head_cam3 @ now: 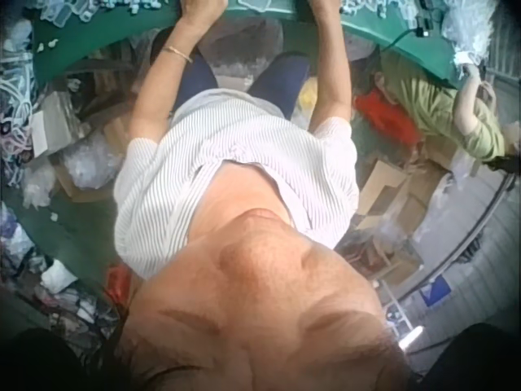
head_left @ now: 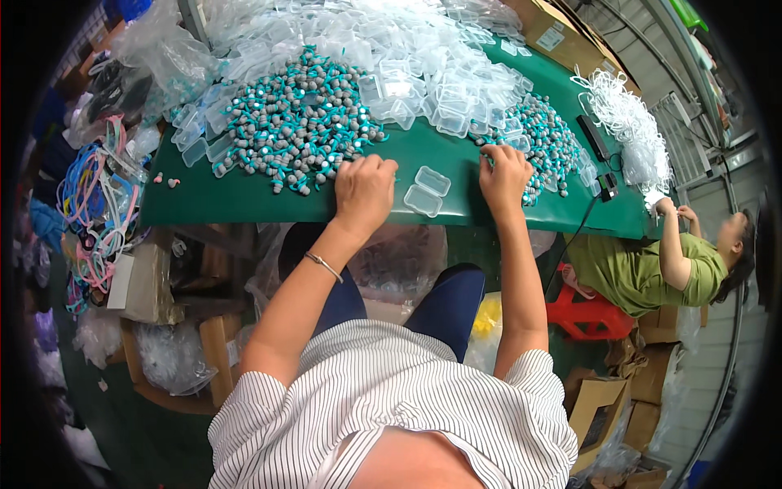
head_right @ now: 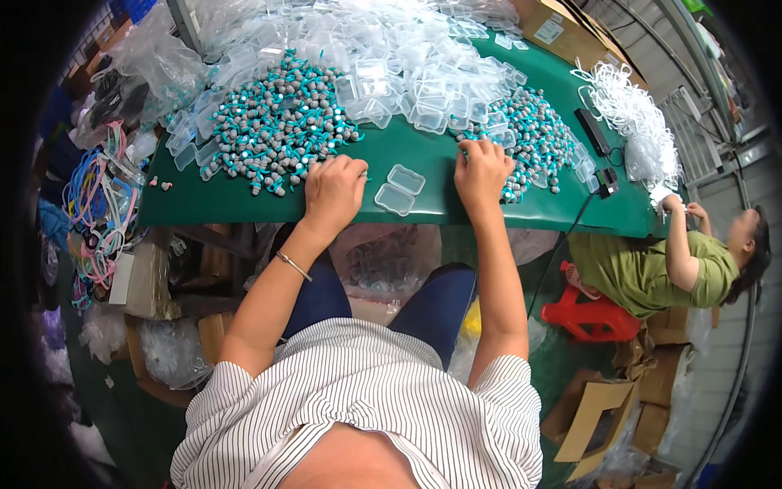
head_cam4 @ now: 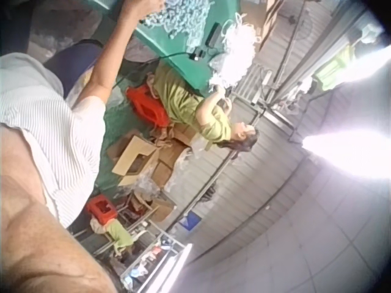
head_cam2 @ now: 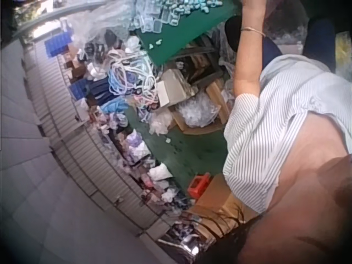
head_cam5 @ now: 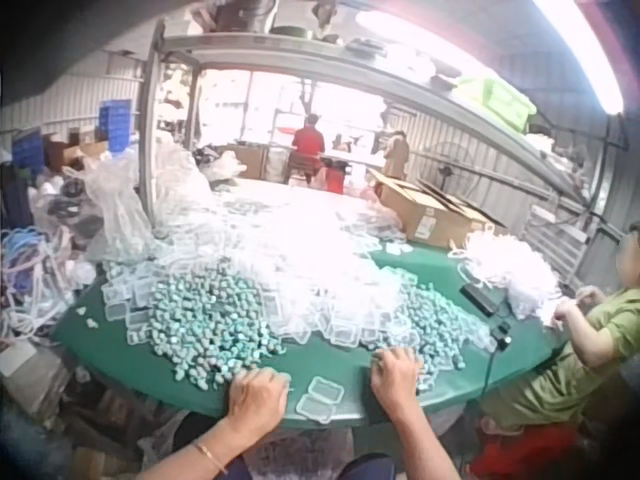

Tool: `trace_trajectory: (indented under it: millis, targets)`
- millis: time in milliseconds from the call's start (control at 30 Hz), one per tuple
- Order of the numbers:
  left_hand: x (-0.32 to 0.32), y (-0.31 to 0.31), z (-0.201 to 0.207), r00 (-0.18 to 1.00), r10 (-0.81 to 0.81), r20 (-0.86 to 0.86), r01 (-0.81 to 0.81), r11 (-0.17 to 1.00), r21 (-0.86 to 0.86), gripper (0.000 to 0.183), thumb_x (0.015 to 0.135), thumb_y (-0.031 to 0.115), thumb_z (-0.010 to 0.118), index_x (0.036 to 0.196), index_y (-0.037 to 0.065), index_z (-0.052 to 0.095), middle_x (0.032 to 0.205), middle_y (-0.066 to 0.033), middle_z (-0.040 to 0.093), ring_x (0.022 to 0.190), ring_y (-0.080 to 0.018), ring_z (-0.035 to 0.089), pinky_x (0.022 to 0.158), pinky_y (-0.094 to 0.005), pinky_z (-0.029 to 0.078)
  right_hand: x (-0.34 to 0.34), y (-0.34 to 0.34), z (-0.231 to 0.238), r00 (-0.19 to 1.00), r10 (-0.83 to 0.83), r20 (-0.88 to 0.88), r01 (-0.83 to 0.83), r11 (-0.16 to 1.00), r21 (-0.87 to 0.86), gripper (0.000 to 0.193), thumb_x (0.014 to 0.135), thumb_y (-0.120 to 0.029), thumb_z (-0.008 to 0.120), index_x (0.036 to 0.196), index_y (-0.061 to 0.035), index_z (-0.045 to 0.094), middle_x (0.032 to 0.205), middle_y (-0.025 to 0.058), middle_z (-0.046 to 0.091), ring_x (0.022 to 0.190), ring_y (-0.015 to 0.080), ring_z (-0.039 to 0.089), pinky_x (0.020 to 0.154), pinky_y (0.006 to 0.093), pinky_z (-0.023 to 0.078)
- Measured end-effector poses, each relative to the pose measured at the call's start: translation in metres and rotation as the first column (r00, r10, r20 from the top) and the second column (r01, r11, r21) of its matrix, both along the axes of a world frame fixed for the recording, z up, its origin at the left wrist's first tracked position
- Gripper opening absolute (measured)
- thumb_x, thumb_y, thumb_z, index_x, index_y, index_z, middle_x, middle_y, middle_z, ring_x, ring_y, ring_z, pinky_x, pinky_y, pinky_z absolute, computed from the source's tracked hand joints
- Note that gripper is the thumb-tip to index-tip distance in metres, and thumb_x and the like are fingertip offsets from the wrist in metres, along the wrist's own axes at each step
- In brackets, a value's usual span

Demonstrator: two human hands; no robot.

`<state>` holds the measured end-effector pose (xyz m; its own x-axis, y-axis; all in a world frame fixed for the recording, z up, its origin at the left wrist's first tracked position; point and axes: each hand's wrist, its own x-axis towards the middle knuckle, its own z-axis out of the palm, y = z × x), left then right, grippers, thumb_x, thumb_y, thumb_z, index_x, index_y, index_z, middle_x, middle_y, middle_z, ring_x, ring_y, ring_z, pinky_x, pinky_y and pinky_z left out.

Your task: The person assembles small plastic and metal components by hand, placing beads inside clear plastic cases.

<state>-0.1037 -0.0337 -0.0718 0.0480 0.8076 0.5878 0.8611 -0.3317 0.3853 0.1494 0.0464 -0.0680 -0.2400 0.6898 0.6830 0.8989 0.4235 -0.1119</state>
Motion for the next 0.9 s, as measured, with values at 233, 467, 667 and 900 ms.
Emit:
trace_trajectory:
  millis: [233, 467, 667, 900]
  targets:
    - [-0.002, -0.007, 0.001, 0.999, 0.034, 0.025, -0.033, 0.997, -0.067, 0.014, 0.077, 0.011, 0.070, 0.089, 0.010, 0.064, 0.082, -0.0082, 0.060, 0.081, -0.0285, 0.062, 0.071, -0.0416, 0.048, -0.002, 0.038, 0.003, 0.924, -0.321, 0.207, 0.322, 0.946, 0.026, 0.014, 0.075, -0.023, 0.074, 0.087, -0.0148, 0.071, 0.091, 0.0028, 0.064, 0.094, 0.0261, 0.058, 0.083, 0.0489, 0.036]
    - [-0.003, -0.009, -0.008, 0.997, 0.042, 0.066, -0.035, 0.995, -0.099, 0.015, 0.080, 0.008, 0.066, 0.095, 0.007, 0.063, 0.087, -0.0107, 0.060, 0.084, -0.0320, 0.062, 0.075, -0.0423, 0.051, -0.007, 0.038, 0.011, 0.947, -0.212, 0.240, 0.216, 0.976, 0.009, 0.011, 0.072, -0.022, 0.075, 0.080, -0.0151, 0.071, 0.089, 0.0006, 0.064, 0.094, 0.0242, 0.058, 0.083, 0.0475, 0.036]
    - [-0.002, -0.011, -0.007, 0.946, -0.045, 0.322, 0.086, 0.990, -0.115, 0.015, 0.081, 0.007, 0.067, 0.095, 0.005, 0.064, 0.089, -0.0105, 0.063, 0.077, -0.0291, 0.063, 0.070, -0.0389, 0.051, -0.011, -0.005, 0.014, 0.999, 0.005, -0.042, -0.013, 0.983, -0.184, 0.011, 0.076, -0.017, 0.074, 0.085, -0.0129, 0.069, 0.088, 0.0012, 0.068, 0.091, 0.0229, 0.062, 0.087, 0.0435, 0.036]
    - [0.012, -0.017, 0.005, 0.885, -0.187, 0.427, 0.273, 0.950, -0.151, 0.014, 0.079, 0.012, 0.070, 0.092, 0.007, 0.066, 0.087, -0.0092, 0.063, 0.078, -0.0279, 0.062, 0.069, -0.0378, 0.050, -0.050, -0.073, 0.038, 0.951, 0.309, -0.027, -0.305, 0.913, -0.273, 0.012, 0.070, -0.013, 0.073, 0.080, -0.0109, 0.066, 0.080, 0.0026, 0.065, 0.084, 0.0239, 0.061, 0.088, 0.0442, 0.037]
